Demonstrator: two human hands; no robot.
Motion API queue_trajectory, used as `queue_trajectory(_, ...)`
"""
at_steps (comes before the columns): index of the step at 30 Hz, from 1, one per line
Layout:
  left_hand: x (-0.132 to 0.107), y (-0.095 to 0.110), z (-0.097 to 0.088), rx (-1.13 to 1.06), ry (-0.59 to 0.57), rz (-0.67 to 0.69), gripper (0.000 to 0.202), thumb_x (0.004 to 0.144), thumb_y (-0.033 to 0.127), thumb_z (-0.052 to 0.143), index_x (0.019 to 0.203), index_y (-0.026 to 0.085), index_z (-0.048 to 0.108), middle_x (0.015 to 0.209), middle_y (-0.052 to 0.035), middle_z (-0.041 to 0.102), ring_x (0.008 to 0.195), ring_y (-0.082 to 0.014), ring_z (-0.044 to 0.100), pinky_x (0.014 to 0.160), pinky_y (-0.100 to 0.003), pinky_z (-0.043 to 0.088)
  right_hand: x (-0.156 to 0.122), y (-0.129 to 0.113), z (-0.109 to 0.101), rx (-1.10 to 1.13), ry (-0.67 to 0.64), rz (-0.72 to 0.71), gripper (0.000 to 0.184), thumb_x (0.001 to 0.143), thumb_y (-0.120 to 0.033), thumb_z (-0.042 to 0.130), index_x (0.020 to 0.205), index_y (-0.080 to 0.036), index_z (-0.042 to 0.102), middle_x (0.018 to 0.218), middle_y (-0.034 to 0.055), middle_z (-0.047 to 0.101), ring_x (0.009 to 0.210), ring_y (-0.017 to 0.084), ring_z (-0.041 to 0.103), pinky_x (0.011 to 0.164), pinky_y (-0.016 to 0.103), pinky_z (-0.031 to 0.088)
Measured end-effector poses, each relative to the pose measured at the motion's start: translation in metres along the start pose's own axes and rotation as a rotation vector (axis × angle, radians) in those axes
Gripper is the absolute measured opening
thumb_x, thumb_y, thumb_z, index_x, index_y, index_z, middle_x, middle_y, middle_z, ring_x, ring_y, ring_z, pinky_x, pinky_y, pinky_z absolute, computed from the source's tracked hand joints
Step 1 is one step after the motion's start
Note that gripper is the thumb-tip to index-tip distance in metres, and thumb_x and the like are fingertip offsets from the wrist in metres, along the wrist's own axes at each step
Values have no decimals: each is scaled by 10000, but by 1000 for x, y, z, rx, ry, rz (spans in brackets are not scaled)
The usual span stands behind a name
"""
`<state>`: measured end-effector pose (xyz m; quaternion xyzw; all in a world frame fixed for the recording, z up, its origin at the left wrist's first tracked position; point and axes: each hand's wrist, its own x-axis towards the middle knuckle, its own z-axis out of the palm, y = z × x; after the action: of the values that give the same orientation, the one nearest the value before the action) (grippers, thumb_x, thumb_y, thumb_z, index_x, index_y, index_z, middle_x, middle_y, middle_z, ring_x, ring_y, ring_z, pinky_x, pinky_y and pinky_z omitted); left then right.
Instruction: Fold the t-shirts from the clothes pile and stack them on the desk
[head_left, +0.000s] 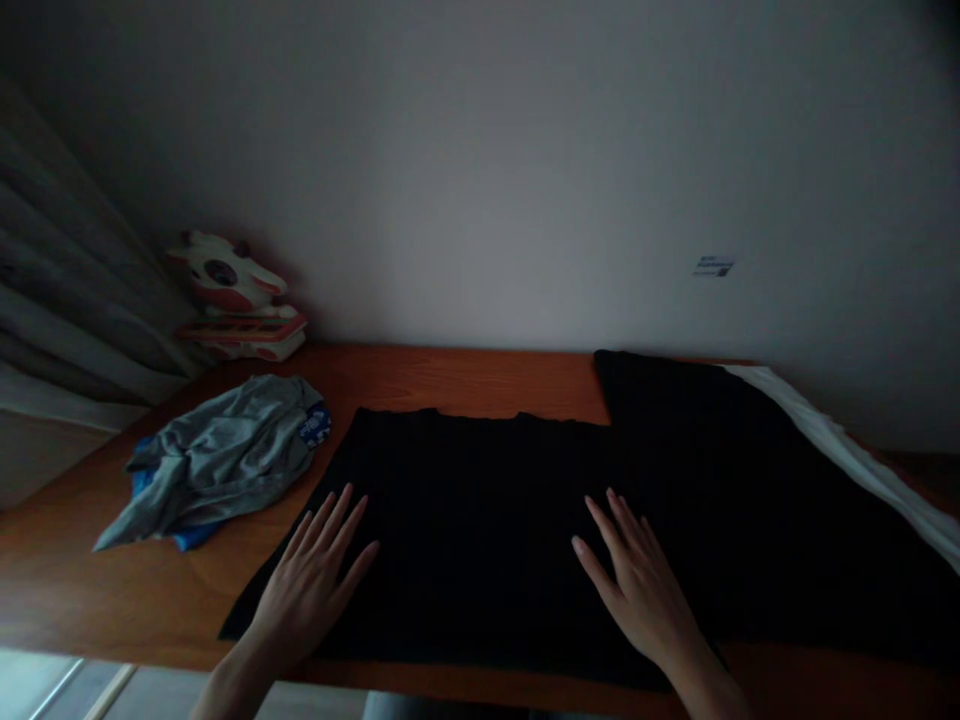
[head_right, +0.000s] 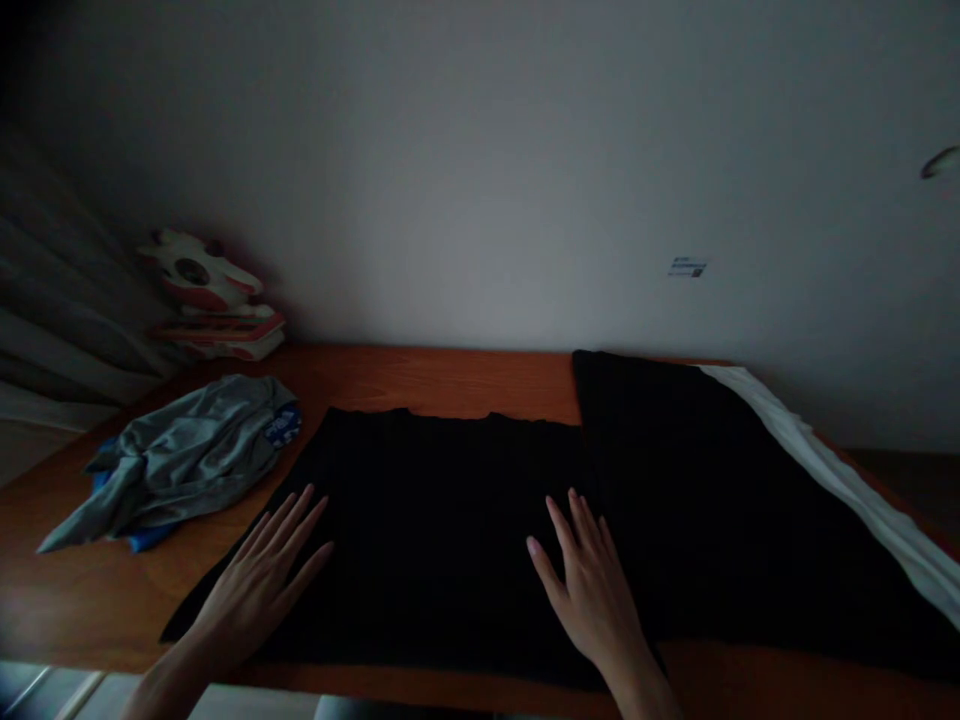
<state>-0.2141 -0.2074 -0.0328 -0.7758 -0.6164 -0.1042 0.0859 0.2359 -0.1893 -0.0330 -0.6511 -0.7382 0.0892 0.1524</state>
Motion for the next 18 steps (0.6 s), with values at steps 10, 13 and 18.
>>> queue_trajectory(10,12,10,-9,-25,-36,-51,637,980,580,392,1493,216,495,1565,-133,471,1460,-356,408,1169,-591,360,7,-17,-6,-42,18,16,731,975,-687,340,1477,-187,520,1634,176,328,1495,379,321,1198,641,246)
queue_trajectory(13,44,44,-12,-64,0,12,633,1001,565,391,1497,181,479,1600,-162,410,1479,-361,372,1174,-583,355,25,-53,-7,-48,29,-77,684,1004,-634,317,1445,-169,557,1644,184,299,1502,363,313,1213,619,214)
queue_trajectory(18,99,112,5,-139,-10,158,626,1032,529,346,1549,181,397,1651,-162,303,1522,-341,286,1196,-552,329,58,-109,9,-11,-40,-194,575,1042,-467,344,1533,-187,444,1653,161,279,1523,327,273,1214,580,227)
